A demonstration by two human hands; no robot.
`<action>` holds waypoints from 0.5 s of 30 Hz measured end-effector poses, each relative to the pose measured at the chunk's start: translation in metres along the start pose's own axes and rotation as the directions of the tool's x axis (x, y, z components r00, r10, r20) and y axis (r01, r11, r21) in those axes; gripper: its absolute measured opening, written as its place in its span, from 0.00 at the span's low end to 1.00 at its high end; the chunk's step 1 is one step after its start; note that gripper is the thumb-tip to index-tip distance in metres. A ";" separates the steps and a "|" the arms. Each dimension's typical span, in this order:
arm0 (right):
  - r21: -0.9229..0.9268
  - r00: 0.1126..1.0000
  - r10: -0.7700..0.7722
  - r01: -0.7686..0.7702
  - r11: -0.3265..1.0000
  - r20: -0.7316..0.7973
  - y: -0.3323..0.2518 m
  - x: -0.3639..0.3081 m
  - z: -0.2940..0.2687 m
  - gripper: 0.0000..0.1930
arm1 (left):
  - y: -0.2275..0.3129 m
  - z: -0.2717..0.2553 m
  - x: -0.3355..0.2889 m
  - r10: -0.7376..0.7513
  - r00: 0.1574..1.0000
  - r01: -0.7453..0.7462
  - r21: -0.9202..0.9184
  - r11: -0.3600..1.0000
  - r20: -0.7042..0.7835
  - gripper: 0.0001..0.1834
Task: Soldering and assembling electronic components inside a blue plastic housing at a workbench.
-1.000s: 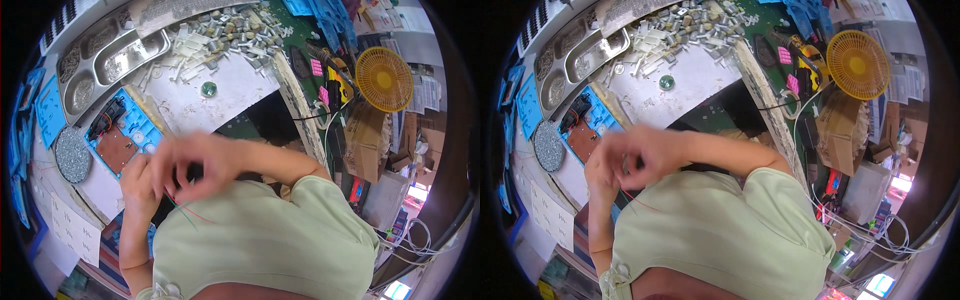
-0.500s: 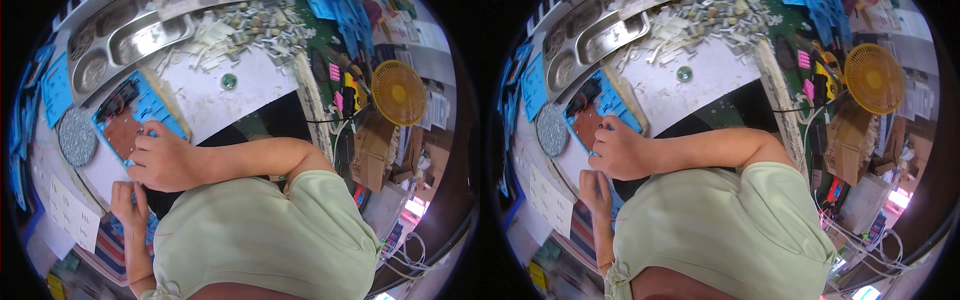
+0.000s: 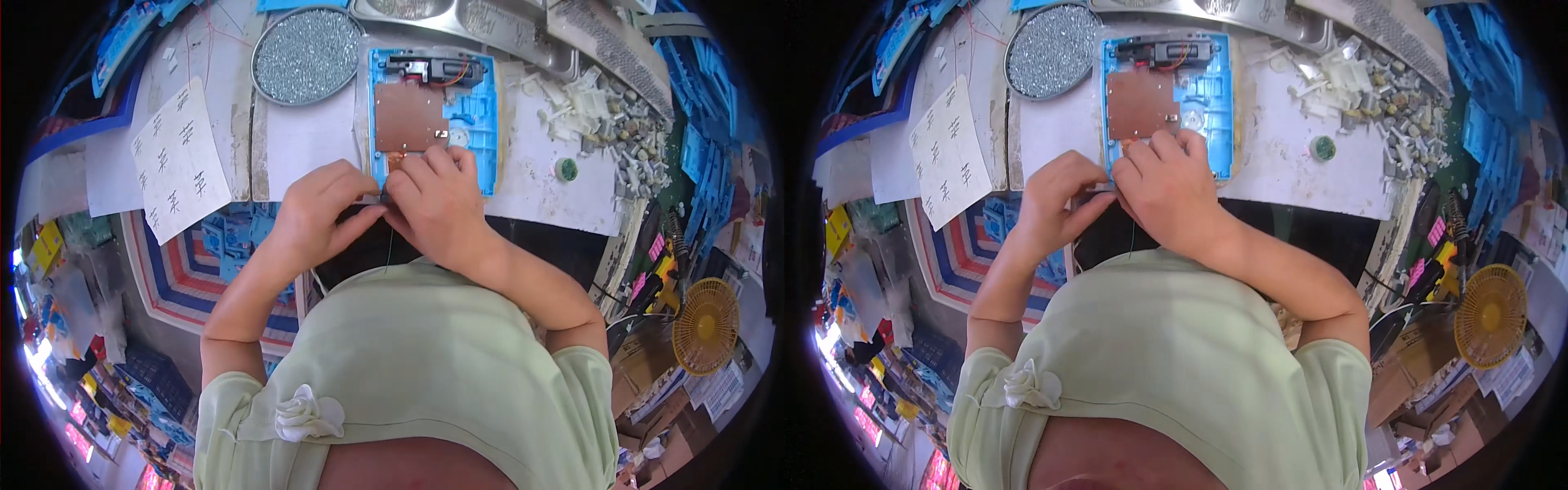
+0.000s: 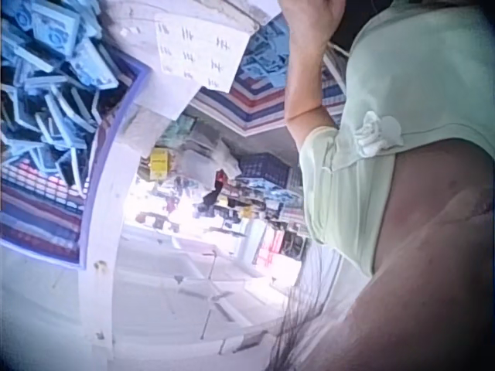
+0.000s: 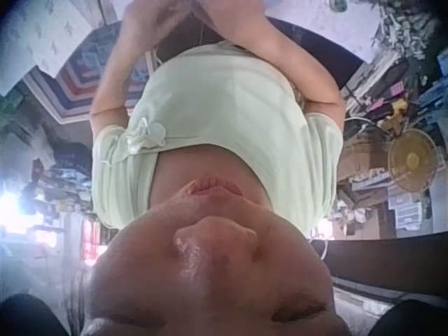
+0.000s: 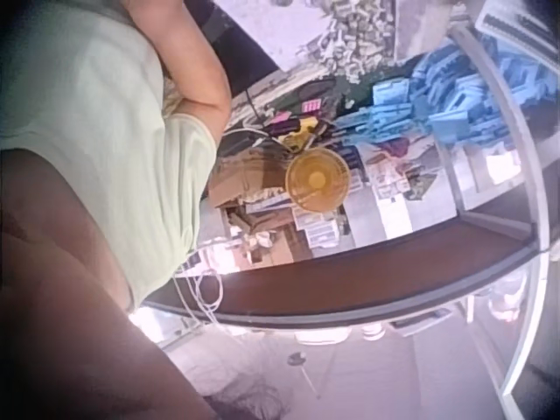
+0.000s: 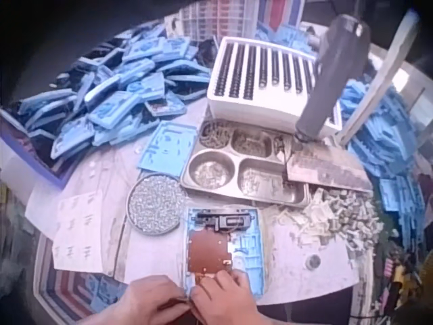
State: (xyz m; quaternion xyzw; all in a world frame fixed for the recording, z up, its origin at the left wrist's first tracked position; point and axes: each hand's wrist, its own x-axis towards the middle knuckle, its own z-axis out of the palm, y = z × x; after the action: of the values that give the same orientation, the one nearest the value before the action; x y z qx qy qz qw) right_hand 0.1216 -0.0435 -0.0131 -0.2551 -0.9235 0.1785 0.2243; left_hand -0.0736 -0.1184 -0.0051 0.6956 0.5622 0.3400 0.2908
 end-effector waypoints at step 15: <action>-0.075 0.815 0.155 -0.235 0.969 -0.558 0.281 0.159 -0.191 0.10 | -0.029 0.009 0.001 0.130 0.991 -0.130 -0.044 0.991 0.008 0.15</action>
State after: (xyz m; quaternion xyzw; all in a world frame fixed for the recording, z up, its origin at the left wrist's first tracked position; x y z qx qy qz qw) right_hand 0.2057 0.3118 0.0727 -0.4039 -0.7996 0.0546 0.4410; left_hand -0.0834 -0.1118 -0.0335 0.7259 0.5066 0.3668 0.2862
